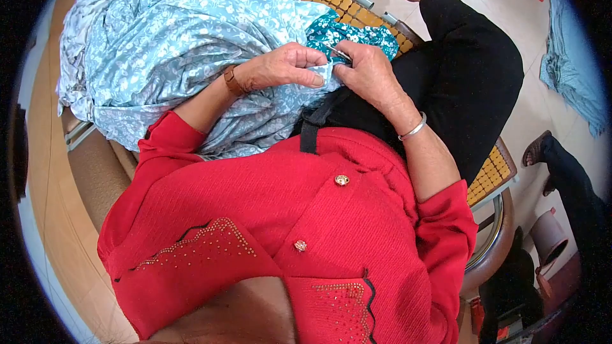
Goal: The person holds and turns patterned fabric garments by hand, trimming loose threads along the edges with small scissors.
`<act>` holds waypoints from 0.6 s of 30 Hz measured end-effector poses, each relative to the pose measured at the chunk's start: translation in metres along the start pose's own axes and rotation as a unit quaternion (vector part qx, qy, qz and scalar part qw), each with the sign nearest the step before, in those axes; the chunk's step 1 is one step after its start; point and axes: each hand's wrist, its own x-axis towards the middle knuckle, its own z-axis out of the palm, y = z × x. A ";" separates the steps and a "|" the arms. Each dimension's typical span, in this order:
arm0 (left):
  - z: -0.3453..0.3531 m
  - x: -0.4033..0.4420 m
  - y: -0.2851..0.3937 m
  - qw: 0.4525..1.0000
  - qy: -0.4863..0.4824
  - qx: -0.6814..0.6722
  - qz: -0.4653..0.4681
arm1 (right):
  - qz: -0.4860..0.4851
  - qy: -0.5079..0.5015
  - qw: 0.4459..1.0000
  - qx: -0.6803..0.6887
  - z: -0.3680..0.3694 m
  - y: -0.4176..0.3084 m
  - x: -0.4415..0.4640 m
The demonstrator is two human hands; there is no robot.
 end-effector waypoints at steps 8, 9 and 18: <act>0.001 -0.001 -0.001 1.000 0.005 -0.009 -0.003 | -0.003 -0.012 1.000 -0.029 0.000 0.001 0.000; 0.001 0.000 -0.001 1.000 0.005 -0.005 -0.003 | -0.001 -0.013 0.999 -0.029 0.000 0.000 0.000; 0.000 0.000 -0.004 1.000 0.005 -0.003 -0.003 | 0.007 -0.021 0.999 -0.032 -0.001 -0.001 0.000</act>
